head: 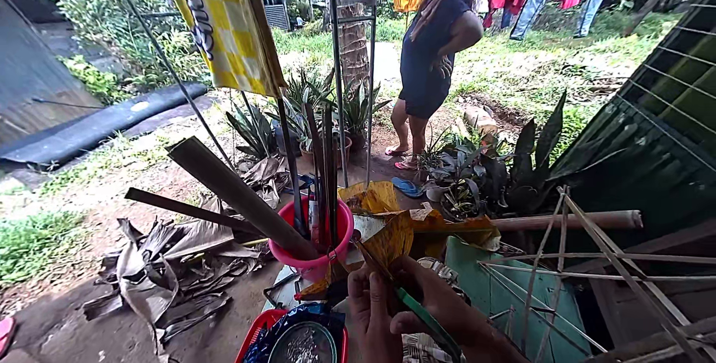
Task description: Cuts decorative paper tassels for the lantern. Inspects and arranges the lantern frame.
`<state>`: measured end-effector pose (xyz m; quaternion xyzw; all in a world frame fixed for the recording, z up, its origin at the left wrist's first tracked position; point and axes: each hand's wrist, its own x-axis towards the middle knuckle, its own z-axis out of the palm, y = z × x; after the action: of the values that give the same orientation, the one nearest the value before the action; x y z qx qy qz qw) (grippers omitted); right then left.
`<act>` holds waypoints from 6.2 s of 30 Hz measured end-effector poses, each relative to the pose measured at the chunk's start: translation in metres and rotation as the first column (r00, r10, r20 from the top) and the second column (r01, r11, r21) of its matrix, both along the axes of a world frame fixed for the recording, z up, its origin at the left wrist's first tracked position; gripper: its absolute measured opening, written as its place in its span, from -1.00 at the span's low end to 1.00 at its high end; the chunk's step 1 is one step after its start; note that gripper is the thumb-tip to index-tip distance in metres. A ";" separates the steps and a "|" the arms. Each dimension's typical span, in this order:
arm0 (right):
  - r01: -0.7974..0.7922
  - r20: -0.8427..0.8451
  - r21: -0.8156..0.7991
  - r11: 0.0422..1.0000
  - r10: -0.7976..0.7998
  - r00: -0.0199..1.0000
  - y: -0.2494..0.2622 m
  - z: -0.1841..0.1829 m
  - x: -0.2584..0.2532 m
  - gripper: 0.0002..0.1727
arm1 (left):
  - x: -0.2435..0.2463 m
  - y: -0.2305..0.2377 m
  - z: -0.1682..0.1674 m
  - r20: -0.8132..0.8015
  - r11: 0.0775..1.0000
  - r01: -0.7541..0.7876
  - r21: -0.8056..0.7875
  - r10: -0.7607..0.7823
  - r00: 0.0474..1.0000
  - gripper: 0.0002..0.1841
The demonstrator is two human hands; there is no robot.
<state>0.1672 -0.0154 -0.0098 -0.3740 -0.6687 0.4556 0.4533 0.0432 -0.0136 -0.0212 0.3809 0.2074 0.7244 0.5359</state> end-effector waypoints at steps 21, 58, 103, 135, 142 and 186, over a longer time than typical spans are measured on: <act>-0.063 0.071 -0.001 0.998 0.063 0.995 0.003 0.001 -0.005 -0.13 | -0.016 -0.002 -0.013 -0.199 0.999 0.022 -0.040 -0.030 0.980 -0.39; 0.807 0.807 -0.461 0.370 -0.203 0.555 0.015 -0.248 0.204 -0.50 | -0.172 0.056 -0.009 -0.135 0.917 -0.313 -0.249 0.287 0.948 -0.76; 0.010 -0.104 -0.275 0.962 -0.040 0.994 0.130 -0.054 -0.010 -0.61 | -0.143 0.044 -0.036 -0.625 0.967 -0.256 -0.009 0.195 0.756 -0.74; 0.322 0.198 0.384 0.866 -0.418 0.887 0.156 -0.182 -0.084 -0.69 | -0.295 -0.067 -0.130 -0.447 0.877 -0.472 -0.090 0.388 0.806 -0.67; 0.449 0.005 0.590 0.671 -0.559 0.829 0.142 -0.057 -0.071 -0.71 | -0.282 -0.026 -0.097 -0.642 0.911 -0.382 -0.153 0.202 0.739 -0.65; 0.415 0.023 0.669 0.616 -0.575 0.818 0.159 0.201 -0.030 -0.71 | -0.124 0.077 0.008 -0.511 0.802 0.550 -0.234 -0.583 0.632 -0.69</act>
<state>0.1374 0.1437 0.1910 -0.4195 -0.7000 0.0094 0.5779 -0.0810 0.0639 -0.0131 0.6061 0.2451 0.3686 0.6609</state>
